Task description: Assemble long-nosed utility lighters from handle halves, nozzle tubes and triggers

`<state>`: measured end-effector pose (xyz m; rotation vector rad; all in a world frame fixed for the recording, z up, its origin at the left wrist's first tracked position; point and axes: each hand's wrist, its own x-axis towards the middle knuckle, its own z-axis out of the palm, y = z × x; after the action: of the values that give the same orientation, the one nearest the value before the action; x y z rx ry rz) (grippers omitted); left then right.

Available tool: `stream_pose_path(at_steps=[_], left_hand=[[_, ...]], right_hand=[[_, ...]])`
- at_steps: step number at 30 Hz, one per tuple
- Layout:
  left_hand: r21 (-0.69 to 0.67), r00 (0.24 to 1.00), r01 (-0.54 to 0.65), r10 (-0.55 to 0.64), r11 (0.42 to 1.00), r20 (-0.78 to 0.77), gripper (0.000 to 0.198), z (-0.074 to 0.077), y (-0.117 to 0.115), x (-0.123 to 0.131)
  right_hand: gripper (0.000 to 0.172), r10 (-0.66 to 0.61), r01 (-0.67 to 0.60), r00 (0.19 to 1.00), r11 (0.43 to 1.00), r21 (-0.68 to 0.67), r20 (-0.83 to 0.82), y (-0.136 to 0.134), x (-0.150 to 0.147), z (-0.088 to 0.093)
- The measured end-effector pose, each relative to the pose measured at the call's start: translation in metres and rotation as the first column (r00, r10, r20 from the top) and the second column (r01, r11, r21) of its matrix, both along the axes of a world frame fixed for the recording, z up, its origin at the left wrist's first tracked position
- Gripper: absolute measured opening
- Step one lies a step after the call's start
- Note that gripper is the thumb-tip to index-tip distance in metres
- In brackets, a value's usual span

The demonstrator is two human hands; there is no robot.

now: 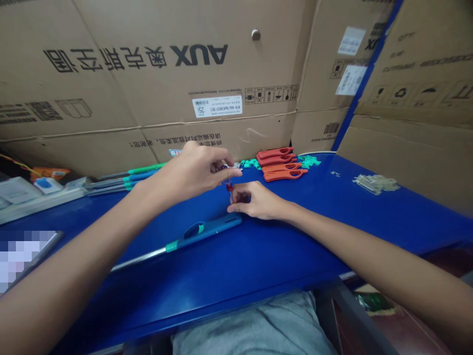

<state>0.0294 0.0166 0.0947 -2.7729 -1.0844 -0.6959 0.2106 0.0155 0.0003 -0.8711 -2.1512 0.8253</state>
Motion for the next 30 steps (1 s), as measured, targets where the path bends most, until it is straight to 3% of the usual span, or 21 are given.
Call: stream_pose_path(at_steps=[3,6,11,13,17,21,25,28,30], left_hand=[[-0.028,1.0,-0.002,0.002,1.0,-0.011,0.025,0.001,0.0,0.001],[-0.193,0.996,0.084,-0.078,0.978,0.039,0.024,0.004,-0.002,0.0],[-0.487,0.953,0.298,-0.228,0.821,0.198,0.035,0.007,-0.006,-0.002],[-0.491,0.941,0.33,-0.238,0.806,0.242,0.035,0.005,-0.007,-0.002],[-0.35,0.934,0.336,-0.26,0.874,0.247,0.034,-0.004,-0.011,0.003],[-0.18,0.948,0.288,-0.253,0.94,0.194,0.029,-0.016,-0.016,0.005],[-0.187,0.95,0.192,-0.134,0.963,0.283,0.056,-0.037,-0.028,-0.005],[-0.268,0.997,-0.06,0.072,0.962,0.034,0.072,-0.056,-0.039,-0.02],[-0.312,0.981,-0.157,0.112,0.937,-0.158,0.059,-0.067,-0.043,-0.027]], right_hand=[[0.019,0.005,-0.005,1.0,1.0,0.012,0.003,0.0,0.0,0.001],[0.023,-0.001,0.001,1.0,0.999,0.038,0.0,0.0,0.0,-0.002],[0.027,0.004,-0.005,1.0,0.996,0.084,0.005,0.0,0.002,-0.004],[0.027,0.005,-0.003,1.0,0.998,0.056,-0.029,-0.001,0.002,-0.001],[0.034,0.001,-0.006,0.976,1.0,-0.022,-0.219,-0.006,0.0,0.011],[0.039,-0.013,-0.005,0.929,0.999,-0.05,-0.371,-0.008,-0.003,0.016],[0.045,-0.102,0.087,0.925,0.994,-0.06,-0.366,-0.008,-0.002,0.014],[0.055,-0.148,0.154,0.936,0.988,-0.007,-0.32,-0.01,0.0,0.013],[0.045,-0.144,0.161,0.959,0.986,0.049,-0.245,-0.013,-0.001,0.017]])
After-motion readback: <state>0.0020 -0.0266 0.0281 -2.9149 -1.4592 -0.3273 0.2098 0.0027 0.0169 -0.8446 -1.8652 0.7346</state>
